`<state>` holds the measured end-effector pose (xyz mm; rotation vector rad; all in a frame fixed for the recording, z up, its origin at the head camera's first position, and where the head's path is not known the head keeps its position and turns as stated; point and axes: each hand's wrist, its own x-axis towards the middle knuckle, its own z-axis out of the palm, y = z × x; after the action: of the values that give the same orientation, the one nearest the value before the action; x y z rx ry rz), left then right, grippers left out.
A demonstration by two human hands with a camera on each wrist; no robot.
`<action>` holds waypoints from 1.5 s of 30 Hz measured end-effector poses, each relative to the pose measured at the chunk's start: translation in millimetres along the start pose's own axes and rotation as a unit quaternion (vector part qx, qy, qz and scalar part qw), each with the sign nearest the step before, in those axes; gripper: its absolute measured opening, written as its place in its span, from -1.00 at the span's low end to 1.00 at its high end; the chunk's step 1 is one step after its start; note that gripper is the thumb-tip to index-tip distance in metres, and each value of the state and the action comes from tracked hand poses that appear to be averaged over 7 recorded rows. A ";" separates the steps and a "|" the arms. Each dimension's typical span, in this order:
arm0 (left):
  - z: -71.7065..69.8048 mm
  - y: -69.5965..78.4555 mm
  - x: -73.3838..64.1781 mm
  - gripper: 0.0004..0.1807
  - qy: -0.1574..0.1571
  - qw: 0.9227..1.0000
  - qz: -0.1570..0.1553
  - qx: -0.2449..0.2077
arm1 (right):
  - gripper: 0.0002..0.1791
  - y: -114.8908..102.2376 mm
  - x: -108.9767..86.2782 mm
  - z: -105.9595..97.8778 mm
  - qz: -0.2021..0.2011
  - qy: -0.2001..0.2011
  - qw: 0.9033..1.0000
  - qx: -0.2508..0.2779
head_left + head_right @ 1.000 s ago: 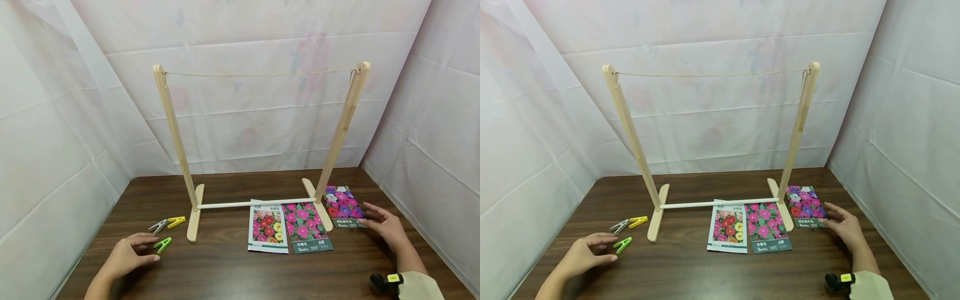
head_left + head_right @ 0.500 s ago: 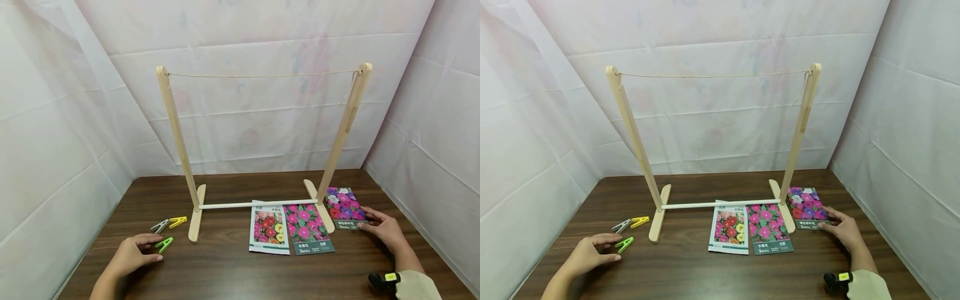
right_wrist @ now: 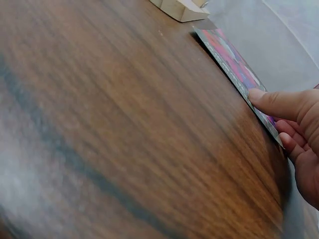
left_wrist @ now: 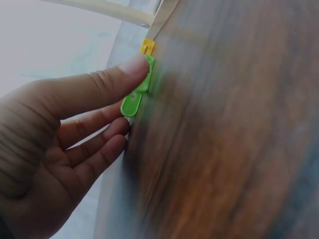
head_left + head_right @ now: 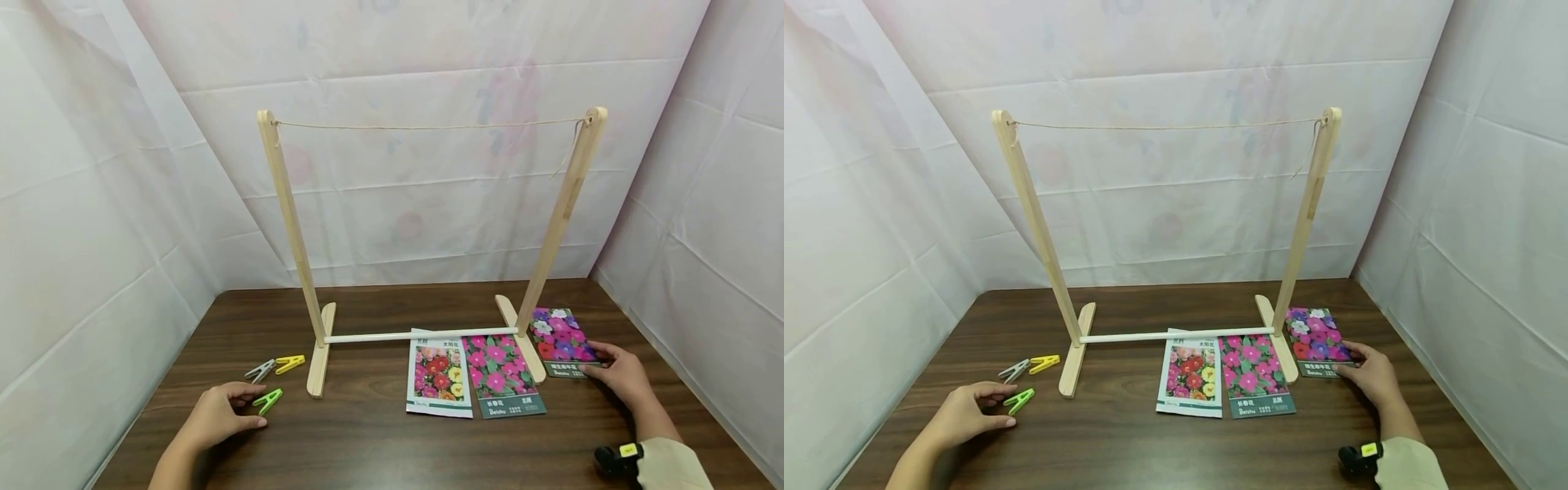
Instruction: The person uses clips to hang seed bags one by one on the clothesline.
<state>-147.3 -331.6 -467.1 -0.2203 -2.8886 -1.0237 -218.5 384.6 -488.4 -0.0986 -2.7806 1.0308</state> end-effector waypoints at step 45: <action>15.9 -7.3 2.0 -0.51 0.045 0.998 -0.028 0.014 | -0.48 1.6 -3.0 -0.2 0.033 0.016 0.996 0.080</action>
<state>-150.7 -327.0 -483.7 -0.0891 -2.8410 -0.9730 -215.5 385.5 -489.7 -0.1866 -2.6706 1.2507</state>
